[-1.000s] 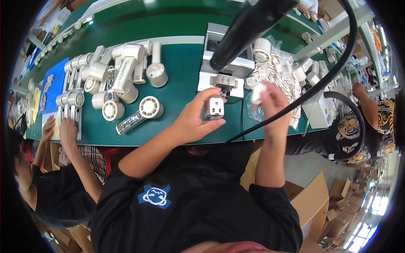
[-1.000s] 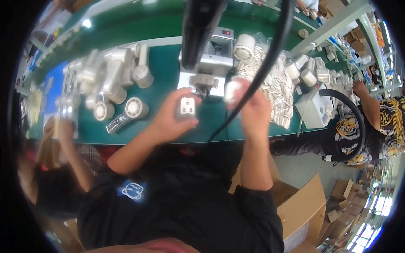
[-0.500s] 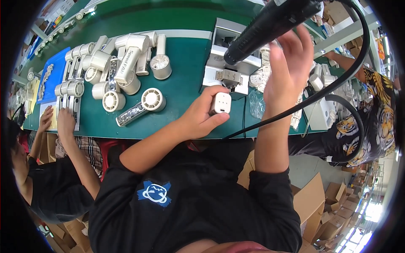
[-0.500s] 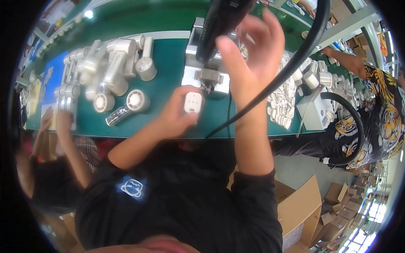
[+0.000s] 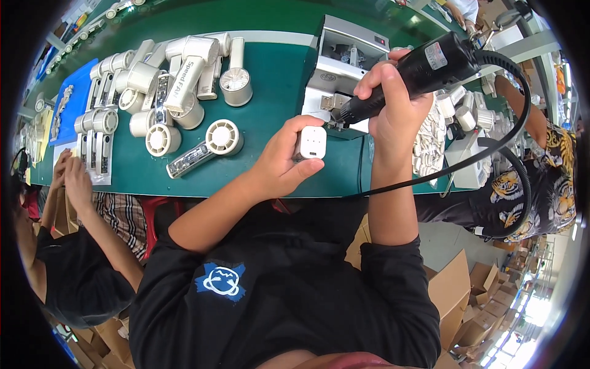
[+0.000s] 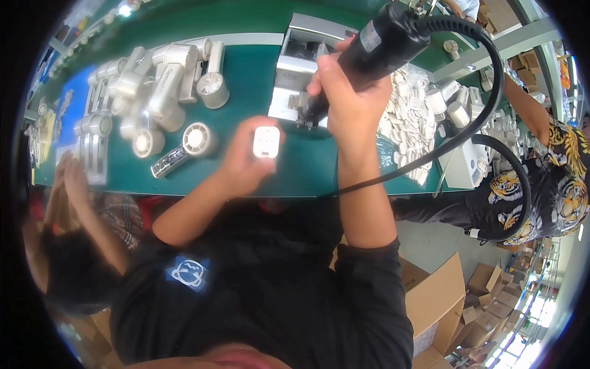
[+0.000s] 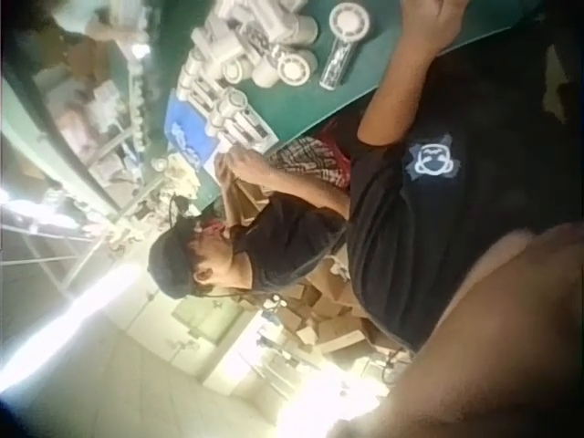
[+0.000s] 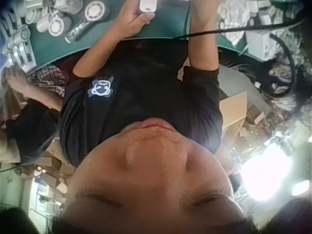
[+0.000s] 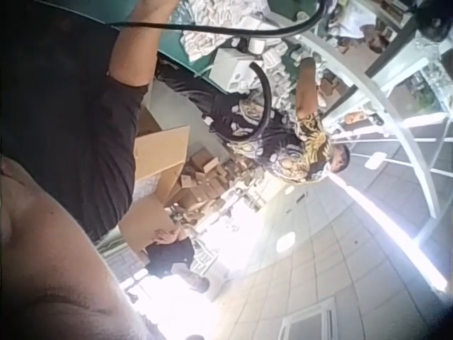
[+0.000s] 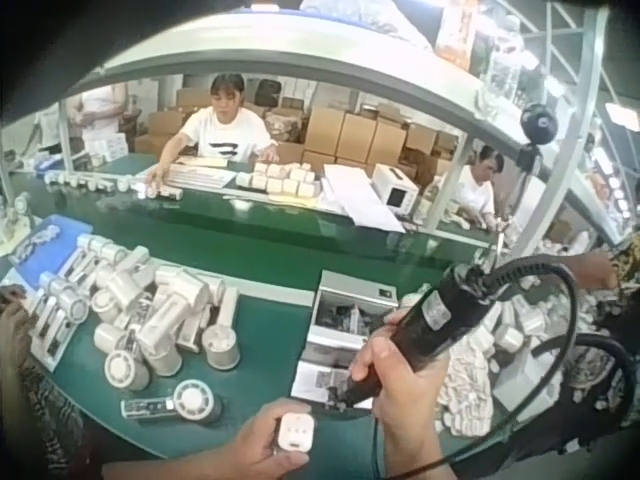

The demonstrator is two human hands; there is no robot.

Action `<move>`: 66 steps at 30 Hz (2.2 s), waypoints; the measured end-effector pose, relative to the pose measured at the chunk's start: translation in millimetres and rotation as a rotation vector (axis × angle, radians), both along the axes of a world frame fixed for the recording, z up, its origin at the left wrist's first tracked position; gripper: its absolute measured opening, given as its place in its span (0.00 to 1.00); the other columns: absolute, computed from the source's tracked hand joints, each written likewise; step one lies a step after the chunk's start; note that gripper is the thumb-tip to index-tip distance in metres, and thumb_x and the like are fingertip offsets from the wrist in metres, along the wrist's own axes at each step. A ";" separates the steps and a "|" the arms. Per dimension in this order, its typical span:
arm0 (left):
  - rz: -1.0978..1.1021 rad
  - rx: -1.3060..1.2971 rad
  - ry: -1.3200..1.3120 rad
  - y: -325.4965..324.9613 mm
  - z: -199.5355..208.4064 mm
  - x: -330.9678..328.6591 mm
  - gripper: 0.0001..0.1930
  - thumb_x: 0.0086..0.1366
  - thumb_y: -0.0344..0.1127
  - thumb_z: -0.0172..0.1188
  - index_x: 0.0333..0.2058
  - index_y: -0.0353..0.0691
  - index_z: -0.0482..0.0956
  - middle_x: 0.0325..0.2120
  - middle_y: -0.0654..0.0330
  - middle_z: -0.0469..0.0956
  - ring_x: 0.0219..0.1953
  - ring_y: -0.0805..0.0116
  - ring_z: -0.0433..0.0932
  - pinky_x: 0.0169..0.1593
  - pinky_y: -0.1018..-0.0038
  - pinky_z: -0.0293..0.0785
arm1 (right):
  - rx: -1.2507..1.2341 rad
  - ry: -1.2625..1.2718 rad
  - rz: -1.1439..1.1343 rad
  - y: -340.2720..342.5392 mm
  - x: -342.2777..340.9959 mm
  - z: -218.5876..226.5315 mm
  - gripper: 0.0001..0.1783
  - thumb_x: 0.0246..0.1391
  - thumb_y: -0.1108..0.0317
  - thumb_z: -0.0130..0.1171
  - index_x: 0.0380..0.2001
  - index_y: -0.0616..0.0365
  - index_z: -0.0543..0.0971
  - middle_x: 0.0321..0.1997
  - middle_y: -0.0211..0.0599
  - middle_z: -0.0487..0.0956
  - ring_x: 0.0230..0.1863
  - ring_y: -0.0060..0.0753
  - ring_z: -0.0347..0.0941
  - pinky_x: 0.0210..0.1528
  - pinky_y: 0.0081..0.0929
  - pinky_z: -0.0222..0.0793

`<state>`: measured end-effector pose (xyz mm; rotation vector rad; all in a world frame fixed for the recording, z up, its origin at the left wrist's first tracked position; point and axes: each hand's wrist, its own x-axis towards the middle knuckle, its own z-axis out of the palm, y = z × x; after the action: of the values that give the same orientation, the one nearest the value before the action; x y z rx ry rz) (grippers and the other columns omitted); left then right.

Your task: Assembling and inspecting handheld portable fans at a factory workstation.

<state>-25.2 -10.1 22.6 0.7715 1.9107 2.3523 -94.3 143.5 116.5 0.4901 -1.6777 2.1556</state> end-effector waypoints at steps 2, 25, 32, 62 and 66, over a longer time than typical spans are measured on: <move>-0.002 0.034 -0.022 0.0 -0.2 1.1 0.28 0.59 0.44 0.58 0.52 0.37 0.59 0.35 0.58 0.66 0.35 0.72 0.66 0.39 0.76 0.66 | -0.010 0.006 0.004 0.4 3.8 -0.1 0.13 0.50 0.76 0.52 0.40 0.65 0.66 0.18 0.38 0.70 0.17 0.28 0.67 0.23 0.26 0.67; 0.152 -0.313 0.250 6.9 13.6 -4.9 0.27 0.54 0.39 0.61 0.50 0.39 0.63 0.41 0.50 0.69 0.41 0.53 0.69 0.46 0.67 0.66 | -0.099 0.121 0.305 -11.3 44.1 59.2 0.23 0.53 0.54 0.49 0.46 0.58 0.65 0.23 0.33 0.66 0.17 0.26 0.63 0.24 0.29 0.63; 0.201 -0.273 0.285 7.9 10.1 -4.8 0.28 0.54 0.40 0.62 0.51 0.38 0.62 0.41 0.50 0.69 0.41 0.55 0.70 0.45 0.68 0.67 | 0.004 0.187 0.348 -9.7 42.8 57.4 0.25 0.53 0.54 0.49 0.48 0.60 0.64 0.22 0.33 0.66 0.17 0.26 0.63 0.23 0.29 0.63; 0.107 -0.210 0.125 1.7 8.0 -2.1 0.28 0.54 0.41 0.63 0.50 0.37 0.63 0.38 0.55 0.69 0.37 0.68 0.71 0.42 0.74 0.68 | 0.100 0.170 0.174 -14.7 44.6 74.1 0.24 0.54 0.55 0.45 0.48 0.62 0.64 0.22 0.36 0.67 0.17 0.29 0.64 0.24 0.32 0.64; 0.126 -0.223 0.156 3.7 10.5 -2.0 0.28 0.53 0.41 0.64 0.50 0.38 0.64 0.39 0.54 0.69 0.39 0.63 0.71 0.44 0.72 0.68 | -0.154 0.092 0.333 -13.6 44.3 69.0 0.21 0.53 0.57 0.47 0.46 0.61 0.66 0.21 0.35 0.67 0.17 0.28 0.64 0.24 0.30 0.64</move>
<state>-27.2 -6.4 33.1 0.8599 2.2998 2.1477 -49.9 129.9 185.5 0.8610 -1.4497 2.4275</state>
